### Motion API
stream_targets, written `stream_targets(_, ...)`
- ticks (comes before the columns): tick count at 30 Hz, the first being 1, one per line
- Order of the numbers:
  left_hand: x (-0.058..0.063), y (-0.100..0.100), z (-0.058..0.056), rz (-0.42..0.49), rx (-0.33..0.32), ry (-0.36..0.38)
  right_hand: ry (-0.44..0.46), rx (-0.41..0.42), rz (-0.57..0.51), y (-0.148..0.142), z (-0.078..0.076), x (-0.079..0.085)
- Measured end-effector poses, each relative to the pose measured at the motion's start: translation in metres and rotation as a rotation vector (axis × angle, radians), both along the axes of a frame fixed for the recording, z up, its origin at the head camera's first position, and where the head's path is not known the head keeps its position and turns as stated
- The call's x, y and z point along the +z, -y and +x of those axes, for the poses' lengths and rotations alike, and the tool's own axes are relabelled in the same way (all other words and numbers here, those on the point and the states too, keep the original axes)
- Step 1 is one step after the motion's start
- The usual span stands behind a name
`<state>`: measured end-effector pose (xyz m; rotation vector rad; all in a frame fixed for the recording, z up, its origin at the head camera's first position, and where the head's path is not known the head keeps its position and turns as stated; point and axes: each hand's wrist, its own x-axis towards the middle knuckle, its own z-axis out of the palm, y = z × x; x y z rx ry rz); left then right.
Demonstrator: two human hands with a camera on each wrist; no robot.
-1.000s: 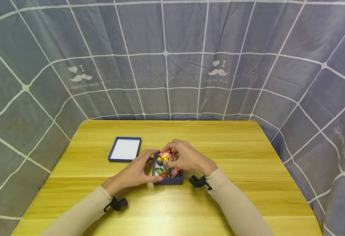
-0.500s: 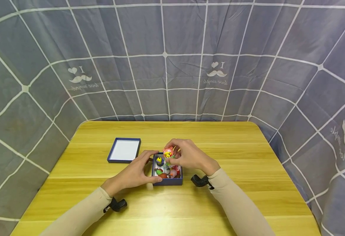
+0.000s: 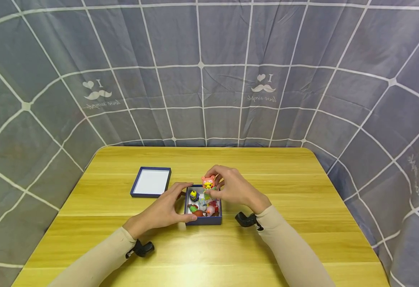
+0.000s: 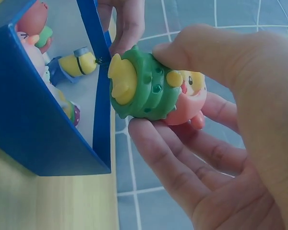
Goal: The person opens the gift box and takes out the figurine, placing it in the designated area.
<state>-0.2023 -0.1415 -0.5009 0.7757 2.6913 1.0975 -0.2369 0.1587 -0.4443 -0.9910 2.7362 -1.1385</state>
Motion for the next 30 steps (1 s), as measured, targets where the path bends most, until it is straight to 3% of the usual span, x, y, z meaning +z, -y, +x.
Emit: stream_targets(30, -0.006, 0.006, 0.002, -0.012, -0.002, -0.002, -0.085, -0.129, -0.061, -0.023, -0.002, -0.014)
